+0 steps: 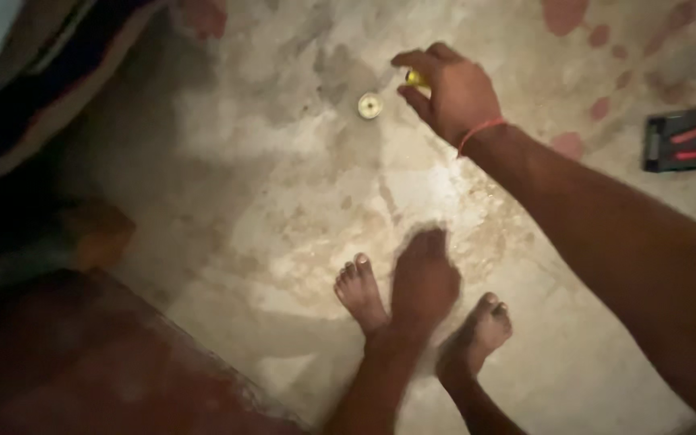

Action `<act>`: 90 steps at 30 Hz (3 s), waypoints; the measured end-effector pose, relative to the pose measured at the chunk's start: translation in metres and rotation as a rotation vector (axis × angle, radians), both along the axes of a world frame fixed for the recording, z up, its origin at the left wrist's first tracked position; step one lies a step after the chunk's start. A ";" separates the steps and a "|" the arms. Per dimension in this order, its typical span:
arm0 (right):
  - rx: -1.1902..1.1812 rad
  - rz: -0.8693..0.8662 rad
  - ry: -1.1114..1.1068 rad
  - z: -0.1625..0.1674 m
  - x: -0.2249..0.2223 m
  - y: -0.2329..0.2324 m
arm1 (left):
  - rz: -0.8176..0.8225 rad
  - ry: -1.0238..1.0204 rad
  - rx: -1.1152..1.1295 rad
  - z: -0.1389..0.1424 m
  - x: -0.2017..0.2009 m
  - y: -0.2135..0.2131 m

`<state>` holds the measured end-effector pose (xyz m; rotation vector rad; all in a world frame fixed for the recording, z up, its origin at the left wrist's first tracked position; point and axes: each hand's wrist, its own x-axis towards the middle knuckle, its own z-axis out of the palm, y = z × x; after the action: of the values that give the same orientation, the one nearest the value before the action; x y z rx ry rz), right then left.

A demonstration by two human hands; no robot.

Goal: The person services a pedestal fan on the floor. They use a screwdriver to loosen the rear guard cap, remove the front grille and fan blades, then use pliers on the fan motor hub, working on the disassembled parts.

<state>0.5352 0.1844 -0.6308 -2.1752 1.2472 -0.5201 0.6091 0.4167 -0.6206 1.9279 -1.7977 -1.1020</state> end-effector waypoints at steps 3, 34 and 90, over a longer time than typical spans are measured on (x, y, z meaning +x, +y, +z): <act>-0.053 -0.020 0.061 -0.037 0.021 -0.022 | 0.089 -0.238 -0.302 -0.079 0.062 -0.094; -0.166 -0.372 -0.166 -0.032 -0.072 -0.018 | 0.103 0.584 0.093 -0.034 0.018 -0.295; 0.408 -1.734 -1.000 -0.068 -0.664 0.187 | -0.722 0.450 0.630 -0.145 -0.703 -0.191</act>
<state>-0.1290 0.3713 -0.6985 0.1120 1.9407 -1.4801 -0.0940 0.2256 -0.7654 1.0657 -2.0562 -2.3426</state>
